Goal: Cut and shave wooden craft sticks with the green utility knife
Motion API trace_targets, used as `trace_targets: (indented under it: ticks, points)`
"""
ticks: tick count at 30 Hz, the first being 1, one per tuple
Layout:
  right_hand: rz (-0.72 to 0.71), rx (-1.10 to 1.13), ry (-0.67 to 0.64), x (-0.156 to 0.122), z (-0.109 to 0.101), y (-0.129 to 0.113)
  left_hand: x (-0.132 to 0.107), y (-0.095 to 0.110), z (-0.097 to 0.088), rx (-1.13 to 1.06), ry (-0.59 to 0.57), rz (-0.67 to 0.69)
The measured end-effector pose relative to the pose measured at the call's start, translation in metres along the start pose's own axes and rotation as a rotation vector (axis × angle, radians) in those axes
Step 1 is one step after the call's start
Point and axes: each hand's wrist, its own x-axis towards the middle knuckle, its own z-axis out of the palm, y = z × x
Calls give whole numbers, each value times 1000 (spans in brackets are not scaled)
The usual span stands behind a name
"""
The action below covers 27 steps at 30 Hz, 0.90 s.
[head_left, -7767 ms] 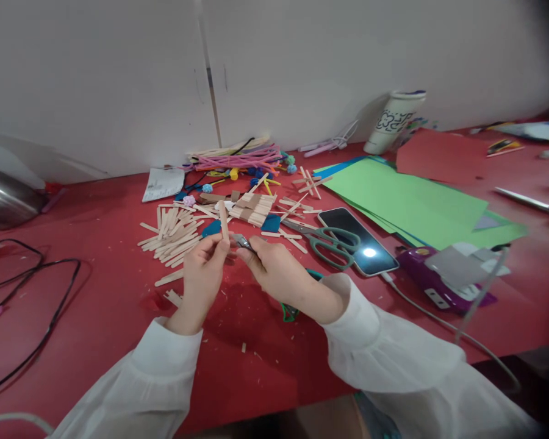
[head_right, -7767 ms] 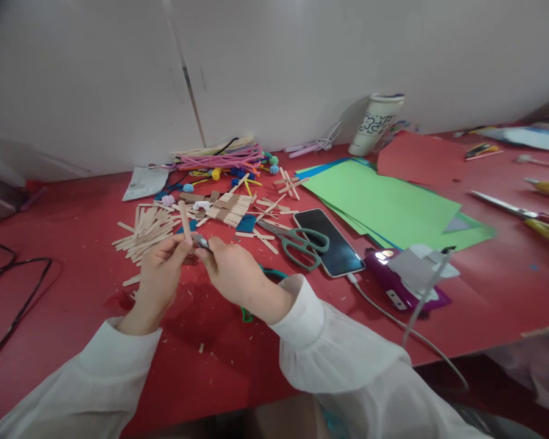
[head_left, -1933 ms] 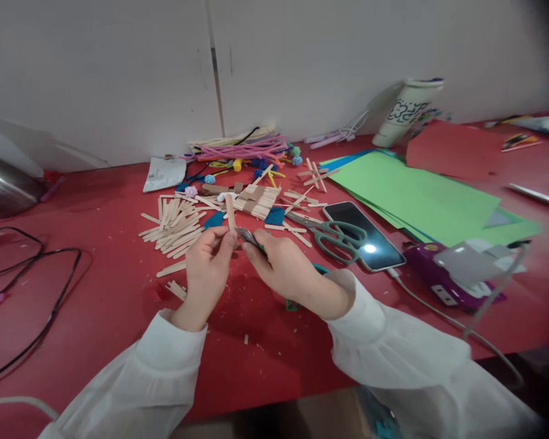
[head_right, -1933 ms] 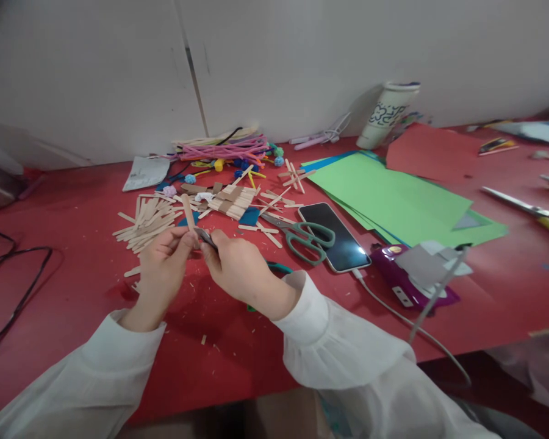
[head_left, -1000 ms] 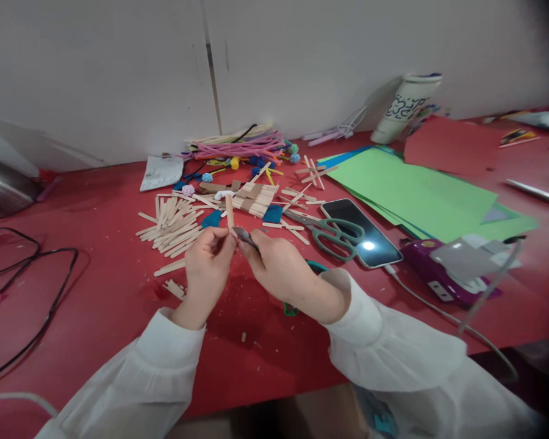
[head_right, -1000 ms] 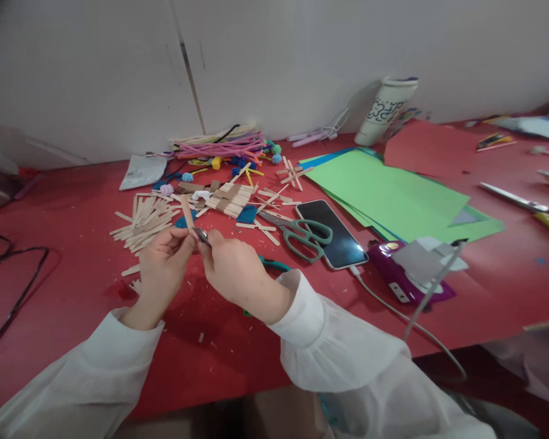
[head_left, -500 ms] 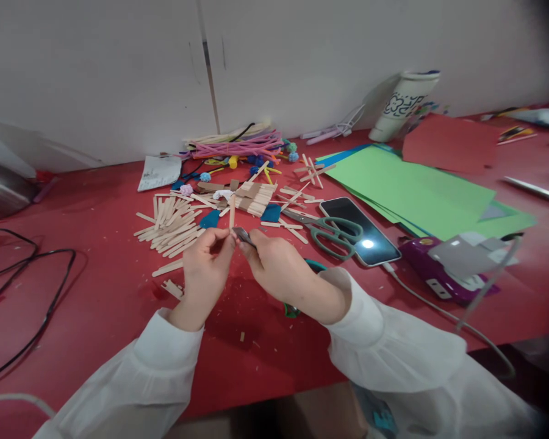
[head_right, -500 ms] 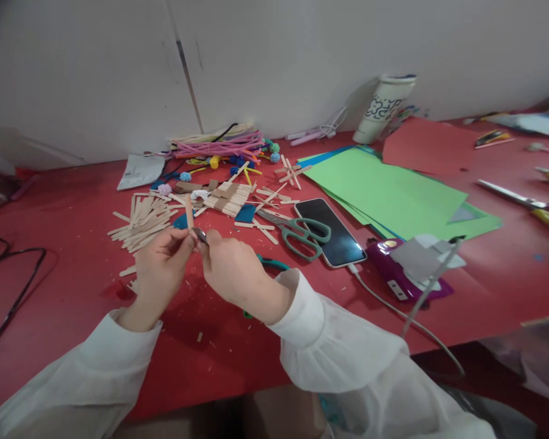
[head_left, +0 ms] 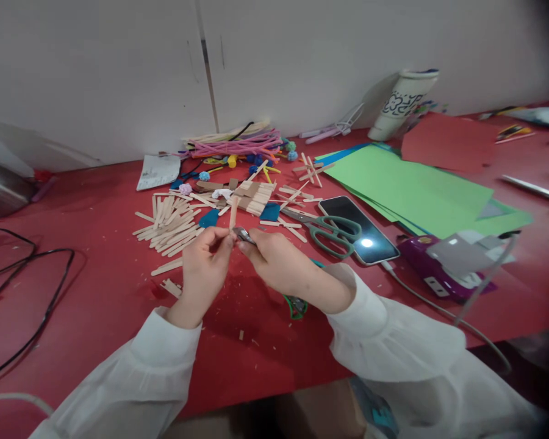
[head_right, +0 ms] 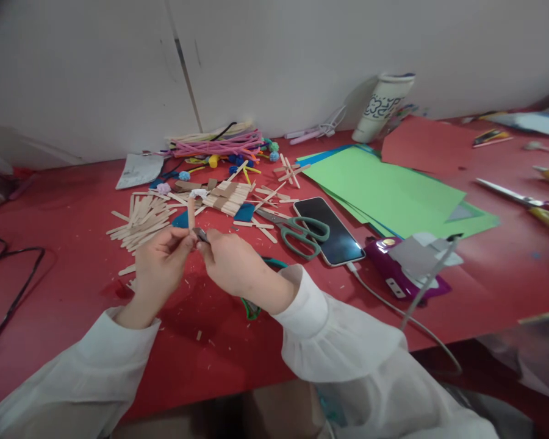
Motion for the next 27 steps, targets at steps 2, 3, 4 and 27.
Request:
trace_targets:
  ticks: [2, 3, 4, 27]
  points:
    - [8, 163, -23, 1, 1, 2, 1, -1, 1, -64, 0, -37]
    - [24, 248, -48, 2, 1, 2, 2, 0, 1, -96, 4, -51]
    - [48, 329, -78, 2, 2, 3, 2, 0, 2, -120, 11, -60]
    - [40, -135, 58, -5, 3, -7, 6, 2, 4, -188, 61, -125]
